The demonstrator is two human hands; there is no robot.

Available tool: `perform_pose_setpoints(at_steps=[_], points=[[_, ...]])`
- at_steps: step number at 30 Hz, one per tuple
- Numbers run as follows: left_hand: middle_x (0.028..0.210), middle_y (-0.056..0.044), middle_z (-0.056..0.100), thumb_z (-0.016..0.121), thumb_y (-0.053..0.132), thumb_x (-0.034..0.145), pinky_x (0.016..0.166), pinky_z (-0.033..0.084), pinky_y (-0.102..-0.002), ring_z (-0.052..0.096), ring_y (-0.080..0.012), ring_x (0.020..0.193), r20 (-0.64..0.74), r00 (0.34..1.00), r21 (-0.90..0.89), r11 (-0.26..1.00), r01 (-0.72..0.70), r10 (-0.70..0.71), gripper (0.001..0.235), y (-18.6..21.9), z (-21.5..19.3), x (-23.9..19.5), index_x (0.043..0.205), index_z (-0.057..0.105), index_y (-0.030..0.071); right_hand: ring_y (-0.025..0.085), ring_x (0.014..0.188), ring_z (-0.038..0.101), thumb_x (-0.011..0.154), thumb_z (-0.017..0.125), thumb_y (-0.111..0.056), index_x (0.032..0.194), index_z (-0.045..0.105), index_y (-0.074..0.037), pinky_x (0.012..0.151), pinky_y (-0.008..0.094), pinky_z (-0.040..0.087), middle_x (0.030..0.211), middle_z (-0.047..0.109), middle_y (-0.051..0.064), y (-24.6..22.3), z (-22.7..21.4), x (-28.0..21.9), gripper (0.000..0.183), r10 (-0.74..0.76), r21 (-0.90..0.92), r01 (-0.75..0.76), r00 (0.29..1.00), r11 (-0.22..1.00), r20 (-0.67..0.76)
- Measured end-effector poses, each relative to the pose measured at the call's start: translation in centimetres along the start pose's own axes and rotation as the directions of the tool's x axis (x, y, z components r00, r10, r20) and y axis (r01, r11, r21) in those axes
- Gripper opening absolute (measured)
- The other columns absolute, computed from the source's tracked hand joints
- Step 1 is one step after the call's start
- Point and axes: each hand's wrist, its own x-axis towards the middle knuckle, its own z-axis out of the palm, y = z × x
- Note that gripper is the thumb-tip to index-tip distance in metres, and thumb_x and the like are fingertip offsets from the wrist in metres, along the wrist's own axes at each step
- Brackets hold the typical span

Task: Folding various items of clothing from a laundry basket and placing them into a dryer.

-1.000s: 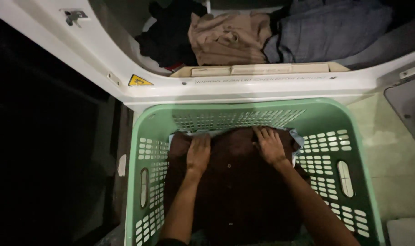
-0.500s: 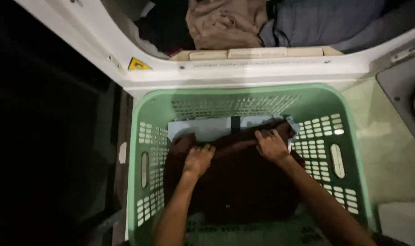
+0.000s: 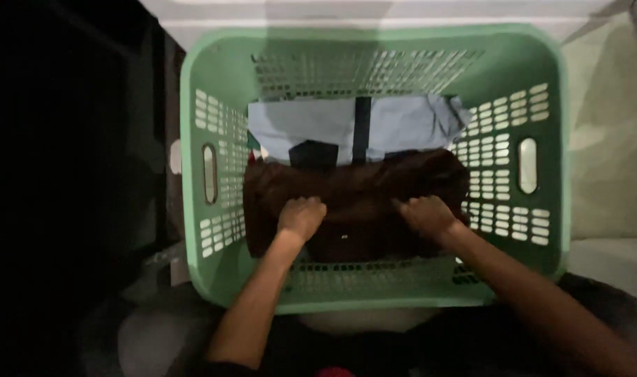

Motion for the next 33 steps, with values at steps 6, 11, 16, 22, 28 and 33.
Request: perform_pose_setpoints(at_steps=[6,11,16,22,28,33], points=[[0.094,-0.015,0.078,0.066,-0.009,0.084,0.064,0.061,-0.050,0.076,-0.0367,0.081,0.036,0.924,0.688,0.661,-0.299,0.380,0.022,-0.1,0.6,-2.7,0.088,0.080,0.007,0.019,0.084,0.077,0.092,0.062,-0.023,0.147,0.056,-0.033,0.086,0.042,0.056,0.091,0.079,-0.004,-2.1,-3.3,0.6,0.055,-0.146,0.161,0.074,0.851,0.984,0.504],[0.144,-0.025,0.057,0.084,-0.008,0.068,0.073,0.063,-0.053,0.072,-0.0399,0.104,0.183,0.974,0.745,0.628,-0.224,0.130,0.093,0.2,2.4,-3.2,0.152,0.051,0.017,0.020,0.092,0.075,0.085,0.075,-0.032,0.155,0.044,-0.026,0.115,0.052,0.039,0.103,0.077,0.001,-3.2,-1.6,0.9,0.077,-0.238,0.137,0.194,0.798,0.971,0.554],[0.159,-0.020,0.045,0.090,0.002,0.070,0.094,0.056,-0.054,0.064,-0.0385,0.123,0.286,0.958,0.755,0.618,-0.220,-0.008,0.109,0.9,2.4,-2.1,0.161,0.034,0.025,0.018,0.101,0.073,0.091,0.069,-0.024,0.158,0.041,-0.023,0.116,0.052,0.034,0.105,0.076,-0.005,-3.7,-2.1,0.8,0.073,-0.276,0.064,0.291,0.784,0.954,0.556],[0.140,-0.020,0.061,0.083,-0.006,0.074,0.086,0.057,-0.053,0.071,-0.0359,0.104,0.259,0.964,0.691,0.687,-0.224,0.055,0.083,0.3,2.6,-1.6,0.148,0.057,0.022,0.015,0.100,0.073,0.094,0.068,-0.018,0.156,0.044,-0.024,0.119,0.054,0.031,0.109,0.075,-0.005,-4.1,-2.5,1.0,0.067,-0.280,0.071,0.294,0.772,0.953,0.571],[0.086,-0.014,0.075,0.076,-0.005,0.080,0.057,0.060,-0.043,0.073,-0.0274,0.068,0.212,0.974,0.643,0.740,-0.199,0.078,0.019,2.1,0.9,-2.7,0.095,0.078,0.006,0.013,0.103,0.070,0.094,0.067,-0.018,0.152,0.046,-0.025,0.121,0.058,0.026,0.113,0.071,-0.006,-3.8,-2.5,1.1,0.062,-0.305,0.052,0.336,0.764,0.940,0.569],[0.068,-0.012,0.072,0.070,0.002,0.084,0.053,0.058,-0.043,0.066,-0.0234,0.054,0.186,0.979,0.525,0.834,-0.170,0.082,0.009,4.1,-3.4,-3.3,0.081,0.078,0.005,0.020,0.093,0.074,0.091,0.067,-0.008,0.122,0.067,-0.017,0.119,0.054,0.033,0.093,0.074,-0.003,-0.3,-4.6,2.8,0.032,-0.201,0.222,0.085,0.792,0.971,0.576]])
